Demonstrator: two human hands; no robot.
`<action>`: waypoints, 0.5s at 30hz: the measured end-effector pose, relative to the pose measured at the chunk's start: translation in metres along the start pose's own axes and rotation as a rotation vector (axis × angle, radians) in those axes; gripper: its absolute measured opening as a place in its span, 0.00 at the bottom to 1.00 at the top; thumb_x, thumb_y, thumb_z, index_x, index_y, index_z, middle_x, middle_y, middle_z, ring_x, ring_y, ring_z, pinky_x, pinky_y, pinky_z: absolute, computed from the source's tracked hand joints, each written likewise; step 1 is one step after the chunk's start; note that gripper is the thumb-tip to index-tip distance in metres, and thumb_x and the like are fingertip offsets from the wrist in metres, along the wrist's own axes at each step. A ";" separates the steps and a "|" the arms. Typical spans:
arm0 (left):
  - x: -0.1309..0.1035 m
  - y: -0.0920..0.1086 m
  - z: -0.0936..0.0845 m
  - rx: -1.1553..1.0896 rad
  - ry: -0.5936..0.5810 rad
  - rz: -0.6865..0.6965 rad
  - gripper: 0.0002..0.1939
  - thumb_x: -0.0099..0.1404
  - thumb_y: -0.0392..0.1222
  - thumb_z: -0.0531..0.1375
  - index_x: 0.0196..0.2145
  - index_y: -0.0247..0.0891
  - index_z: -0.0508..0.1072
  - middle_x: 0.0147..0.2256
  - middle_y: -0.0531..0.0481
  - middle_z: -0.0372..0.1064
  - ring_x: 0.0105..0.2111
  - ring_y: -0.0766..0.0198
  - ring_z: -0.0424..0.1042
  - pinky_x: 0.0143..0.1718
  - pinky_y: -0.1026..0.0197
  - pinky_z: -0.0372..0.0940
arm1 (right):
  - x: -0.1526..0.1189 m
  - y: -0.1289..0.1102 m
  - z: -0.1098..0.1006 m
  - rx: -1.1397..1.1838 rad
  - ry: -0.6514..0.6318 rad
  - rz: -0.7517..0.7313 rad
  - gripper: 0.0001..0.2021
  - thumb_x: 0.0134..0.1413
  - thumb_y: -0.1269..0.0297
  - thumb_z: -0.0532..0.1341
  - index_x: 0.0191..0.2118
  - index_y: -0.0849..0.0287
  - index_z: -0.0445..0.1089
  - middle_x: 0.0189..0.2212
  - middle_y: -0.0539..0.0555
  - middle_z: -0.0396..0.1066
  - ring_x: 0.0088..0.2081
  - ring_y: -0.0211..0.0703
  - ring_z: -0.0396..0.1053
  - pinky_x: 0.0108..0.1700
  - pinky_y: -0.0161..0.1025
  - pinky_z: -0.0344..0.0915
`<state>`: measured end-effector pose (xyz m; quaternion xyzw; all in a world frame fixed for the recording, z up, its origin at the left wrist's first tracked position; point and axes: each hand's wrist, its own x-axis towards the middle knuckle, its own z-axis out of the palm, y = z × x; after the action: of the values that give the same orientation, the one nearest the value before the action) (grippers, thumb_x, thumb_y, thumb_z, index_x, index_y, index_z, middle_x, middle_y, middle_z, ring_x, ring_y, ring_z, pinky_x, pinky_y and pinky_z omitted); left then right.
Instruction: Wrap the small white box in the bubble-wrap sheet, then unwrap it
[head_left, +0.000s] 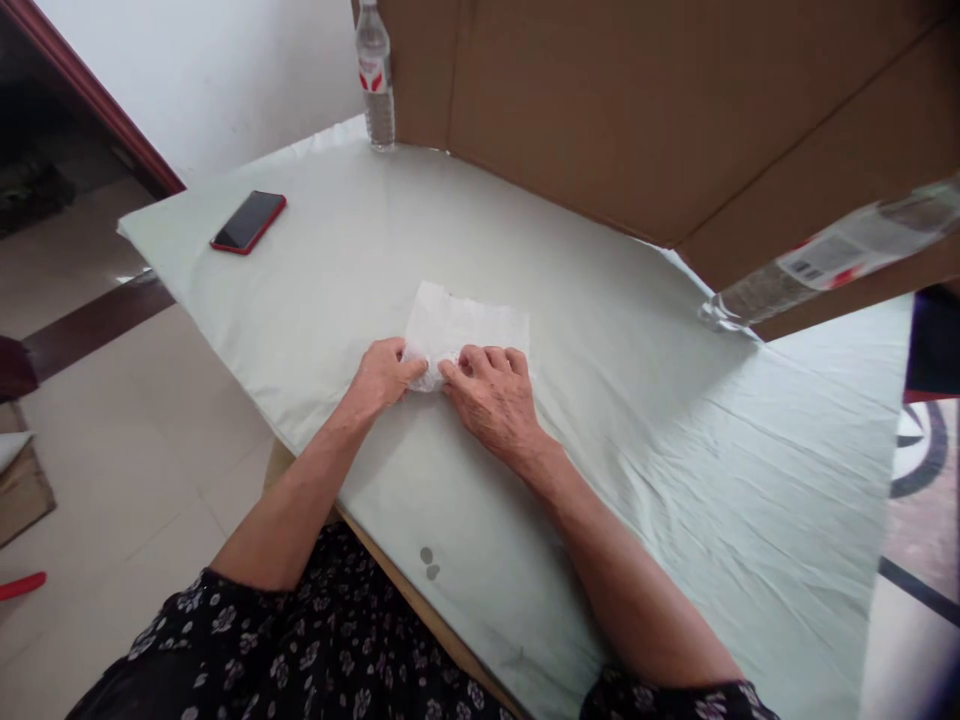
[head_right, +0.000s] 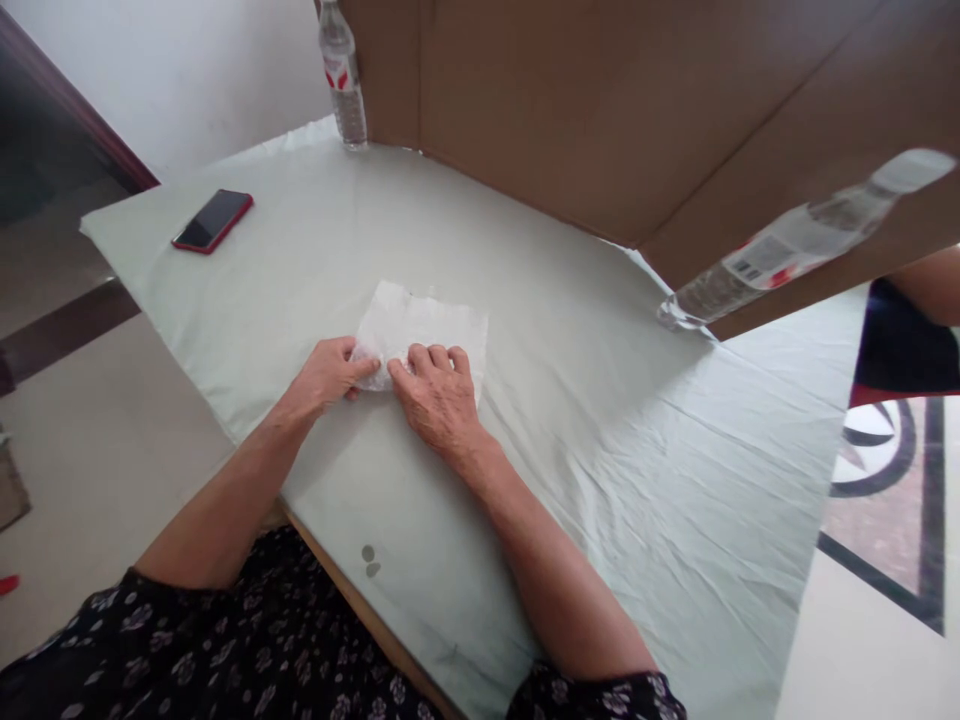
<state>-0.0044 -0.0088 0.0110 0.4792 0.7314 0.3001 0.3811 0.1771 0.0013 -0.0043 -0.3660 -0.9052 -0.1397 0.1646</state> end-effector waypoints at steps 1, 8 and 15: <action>0.000 0.001 0.001 0.053 0.028 0.034 0.06 0.58 0.39 0.60 0.25 0.36 0.68 0.20 0.57 0.60 0.19 0.69 0.61 0.19 0.66 0.57 | 0.000 0.000 0.000 -0.002 -0.003 0.001 0.07 0.66 0.69 0.56 0.43 0.53 0.71 0.40 0.54 0.72 0.40 0.48 0.58 0.46 0.46 0.48; -0.002 0.005 0.010 -0.106 0.118 0.097 0.10 0.56 0.42 0.60 0.22 0.38 0.63 0.20 0.58 0.56 0.22 0.70 0.59 0.21 0.68 0.58 | -0.001 -0.003 0.001 0.013 -0.010 0.016 0.10 0.66 0.71 0.53 0.45 0.54 0.70 0.42 0.55 0.73 0.41 0.48 0.60 0.46 0.47 0.48; -0.002 0.011 0.014 -0.376 0.034 0.038 0.08 0.54 0.42 0.61 0.24 0.38 0.64 0.22 0.57 0.62 0.21 0.70 0.62 0.19 0.69 0.61 | -0.002 -0.001 -0.015 0.096 -0.073 0.008 0.17 0.62 0.67 0.59 0.56 0.61 0.65 0.47 0.59 0.74 0.45 0.52 0.63 0.51 0.48 0.49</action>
<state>0.0129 -0.0061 0.0128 0.4083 0.6593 0.4468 0.4460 0.1803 -0.0061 0.0081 -0.3663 -0.9148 -0.0821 0.1492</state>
